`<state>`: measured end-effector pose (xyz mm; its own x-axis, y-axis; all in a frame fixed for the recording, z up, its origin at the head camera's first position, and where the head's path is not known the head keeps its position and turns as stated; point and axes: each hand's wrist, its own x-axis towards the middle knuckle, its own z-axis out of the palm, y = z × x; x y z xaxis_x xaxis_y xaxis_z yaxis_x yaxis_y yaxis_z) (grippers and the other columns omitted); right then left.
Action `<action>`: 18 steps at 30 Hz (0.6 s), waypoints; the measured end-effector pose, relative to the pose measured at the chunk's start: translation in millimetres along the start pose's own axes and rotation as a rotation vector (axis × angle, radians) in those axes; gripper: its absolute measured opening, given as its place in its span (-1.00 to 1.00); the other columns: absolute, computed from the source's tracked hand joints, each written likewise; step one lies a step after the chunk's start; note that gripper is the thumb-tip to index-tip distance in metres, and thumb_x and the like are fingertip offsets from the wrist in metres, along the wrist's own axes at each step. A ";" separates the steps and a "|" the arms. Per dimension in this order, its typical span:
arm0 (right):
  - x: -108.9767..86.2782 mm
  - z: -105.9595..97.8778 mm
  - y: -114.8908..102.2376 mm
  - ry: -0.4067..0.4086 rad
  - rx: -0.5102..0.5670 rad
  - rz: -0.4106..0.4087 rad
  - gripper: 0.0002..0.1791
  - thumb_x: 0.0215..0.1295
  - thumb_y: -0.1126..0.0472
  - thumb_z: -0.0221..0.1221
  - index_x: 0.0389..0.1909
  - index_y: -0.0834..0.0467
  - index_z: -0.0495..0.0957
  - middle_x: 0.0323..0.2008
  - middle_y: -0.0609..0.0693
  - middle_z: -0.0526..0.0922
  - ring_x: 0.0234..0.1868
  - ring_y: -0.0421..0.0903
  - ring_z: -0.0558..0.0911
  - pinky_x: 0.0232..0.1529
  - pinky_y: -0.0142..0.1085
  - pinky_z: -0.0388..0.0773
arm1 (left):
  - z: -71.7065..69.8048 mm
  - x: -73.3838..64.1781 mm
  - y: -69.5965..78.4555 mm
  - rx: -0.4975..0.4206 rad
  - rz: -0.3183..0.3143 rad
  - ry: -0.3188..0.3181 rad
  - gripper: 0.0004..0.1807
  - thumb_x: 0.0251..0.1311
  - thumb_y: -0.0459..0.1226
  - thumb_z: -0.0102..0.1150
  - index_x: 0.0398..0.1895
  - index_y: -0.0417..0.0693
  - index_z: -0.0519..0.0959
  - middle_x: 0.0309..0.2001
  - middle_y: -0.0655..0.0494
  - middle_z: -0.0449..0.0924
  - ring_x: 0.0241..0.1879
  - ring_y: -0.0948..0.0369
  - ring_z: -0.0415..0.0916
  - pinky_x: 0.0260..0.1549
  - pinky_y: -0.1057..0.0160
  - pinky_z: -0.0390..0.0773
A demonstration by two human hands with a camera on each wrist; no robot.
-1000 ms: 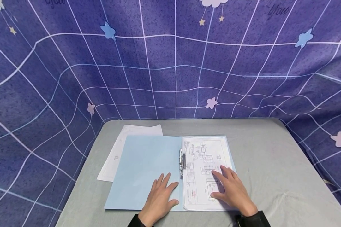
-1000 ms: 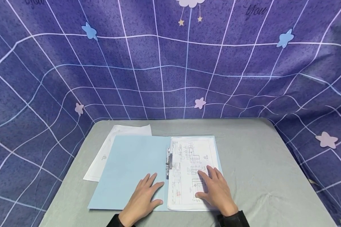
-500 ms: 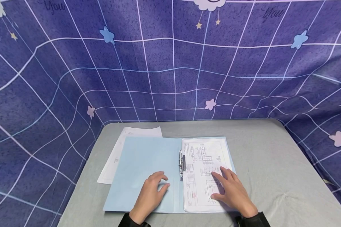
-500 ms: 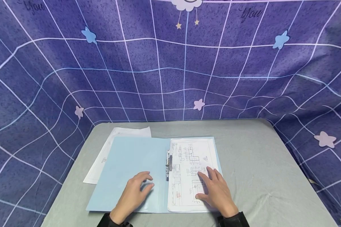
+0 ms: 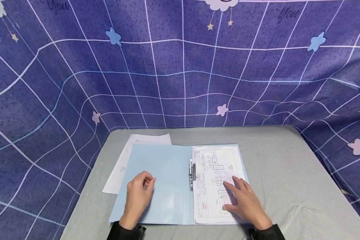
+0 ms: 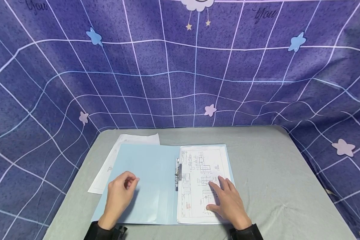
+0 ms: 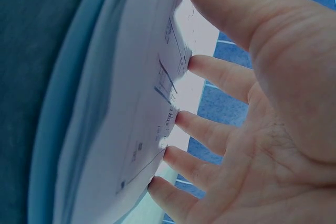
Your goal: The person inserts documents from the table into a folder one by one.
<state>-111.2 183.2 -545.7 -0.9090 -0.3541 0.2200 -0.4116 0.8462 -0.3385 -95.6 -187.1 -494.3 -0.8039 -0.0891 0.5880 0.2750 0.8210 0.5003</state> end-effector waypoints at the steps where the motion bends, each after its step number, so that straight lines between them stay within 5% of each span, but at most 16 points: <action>1: 0.0 0.1 0.0 0.000 0.000 0.000 -0.09 -0.33 -0.22 0.43 0.17 0.03 0.45 0.25 0.26 0.28 0.22 0.35 0.21 0.05 0.23 0.28 | -4.3 2.0 -1.8 0.011 -0.010 0.010 -0.81 -0.03 -0.36 0.33 -0.52 0.05 0.49 -0.57 0.28 0.40 -0.59 0.38 0.31 -0.65 0.28 0.41; 18: -0.9 -0.1 0.6 0.004 0.008 0.007 -0.08 -0.33 -0.21 0.43 0.17 0.04 0.45 0.25 0.26 0.28 0.23 0.35 0.19 0.07 0.23 0.26 | -57.1 25.6 -43.3 0.175 -0.072 0.203 -0.84 -0.06 -0.40 0.32 -0.55 -0.09 0.49 -0.64 0.17 0.44 -0.64 0.28 0.34 -0.67 0.15 0.39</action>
<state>-110.6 184.0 -546.0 -0.9114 -0.3469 0.2214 -0.4061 0.8454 -0.3471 -98.0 -257.2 -464.5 -0.6910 -0.2471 0.6793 0.1117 0.8919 0.4381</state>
